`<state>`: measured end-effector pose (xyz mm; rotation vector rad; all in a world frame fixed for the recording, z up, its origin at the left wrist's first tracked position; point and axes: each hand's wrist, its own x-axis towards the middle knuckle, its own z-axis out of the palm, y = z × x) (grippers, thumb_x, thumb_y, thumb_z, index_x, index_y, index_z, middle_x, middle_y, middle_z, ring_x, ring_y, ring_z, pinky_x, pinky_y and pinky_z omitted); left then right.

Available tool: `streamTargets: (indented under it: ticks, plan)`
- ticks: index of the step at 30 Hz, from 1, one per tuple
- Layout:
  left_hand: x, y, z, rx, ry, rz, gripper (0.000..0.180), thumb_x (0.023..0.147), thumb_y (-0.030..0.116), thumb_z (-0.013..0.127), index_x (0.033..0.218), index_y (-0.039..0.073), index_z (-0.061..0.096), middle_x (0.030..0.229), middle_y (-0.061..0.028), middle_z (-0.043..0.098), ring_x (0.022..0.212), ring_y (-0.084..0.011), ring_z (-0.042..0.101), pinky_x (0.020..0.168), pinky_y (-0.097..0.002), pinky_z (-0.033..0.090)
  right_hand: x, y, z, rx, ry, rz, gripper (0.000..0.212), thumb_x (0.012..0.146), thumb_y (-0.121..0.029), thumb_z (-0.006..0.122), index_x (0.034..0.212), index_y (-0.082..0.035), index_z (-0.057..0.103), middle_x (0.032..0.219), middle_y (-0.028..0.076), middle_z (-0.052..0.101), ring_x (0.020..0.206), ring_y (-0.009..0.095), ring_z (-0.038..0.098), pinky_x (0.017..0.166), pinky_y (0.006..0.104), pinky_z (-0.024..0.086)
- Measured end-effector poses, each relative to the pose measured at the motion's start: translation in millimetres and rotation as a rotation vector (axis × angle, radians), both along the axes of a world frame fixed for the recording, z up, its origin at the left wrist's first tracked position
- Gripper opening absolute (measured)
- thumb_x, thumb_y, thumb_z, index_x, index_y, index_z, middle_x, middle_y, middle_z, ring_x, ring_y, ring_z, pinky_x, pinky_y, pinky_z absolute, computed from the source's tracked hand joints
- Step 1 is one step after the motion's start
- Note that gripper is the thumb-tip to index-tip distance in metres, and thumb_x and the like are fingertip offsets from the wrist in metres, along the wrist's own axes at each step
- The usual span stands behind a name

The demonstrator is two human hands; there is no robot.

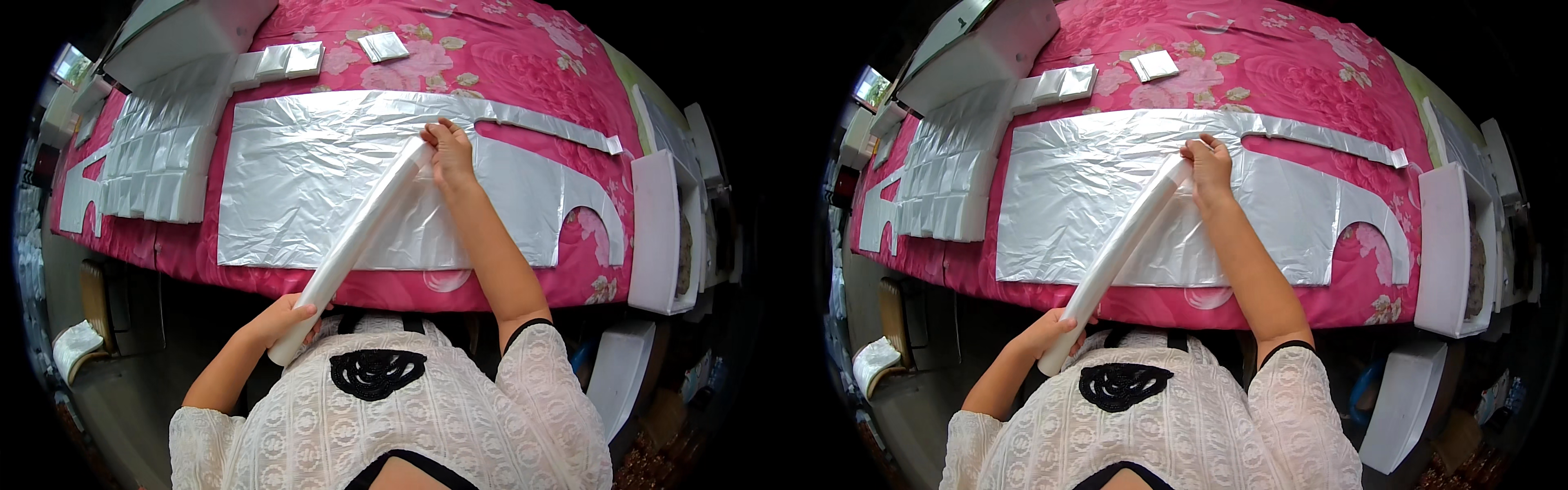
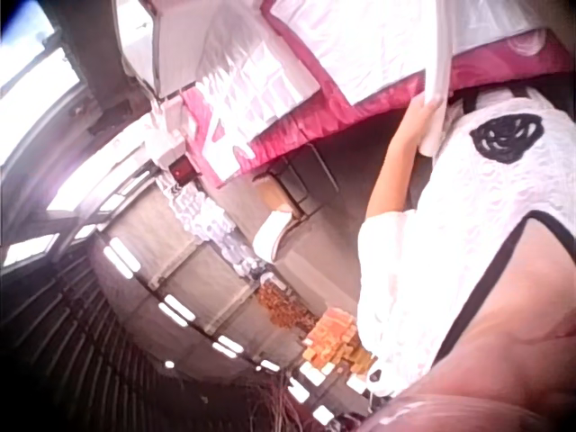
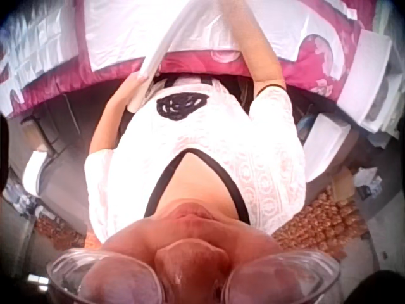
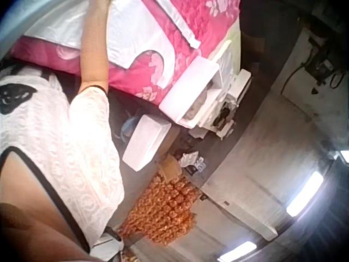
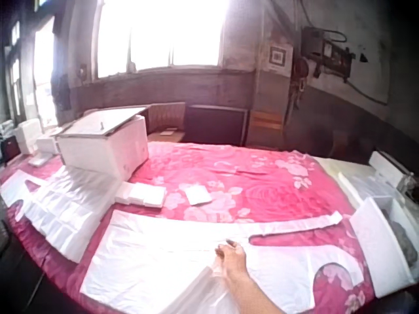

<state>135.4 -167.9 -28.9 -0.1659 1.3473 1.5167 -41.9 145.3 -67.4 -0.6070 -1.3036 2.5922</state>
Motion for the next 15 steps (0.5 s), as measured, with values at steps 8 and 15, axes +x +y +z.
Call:
streamTargets:
  ticks: [8,15]
  plan:
    - [10,-9,-16,-0.031,-0.028,0.006,0.057,0.076,0.045,0.066,0.109,0.001,0.053,0.071,-0.0057,0.056,0.056,-0.0126,0.054,0.054,-0.026,0.045,24,20,32,0.772,-0.11,0.635,0.029,0.084,-0.027,0.063,0.099,-0.003,0.062,0.086,0.001,0.062,0.068,0.007,0.053,0.062,0.0208,0.043]
    - [7,-13,-8,0.03,-0.054,-0.007,0.053,0.075,0.037,0.067,0.11,0.0,0.052,0.074,-0.0062,0.057,0.058,-0.0123,0.054,0.057,-0.0261,0.045,6,30,23,0.781,-0.062,0.706,0.022,0.081,-0.019,0.066,0.089,0.002,0.064,0.075,0.002,0.062,0.064,0.008,0.055,0.058,0.0229,0.046]
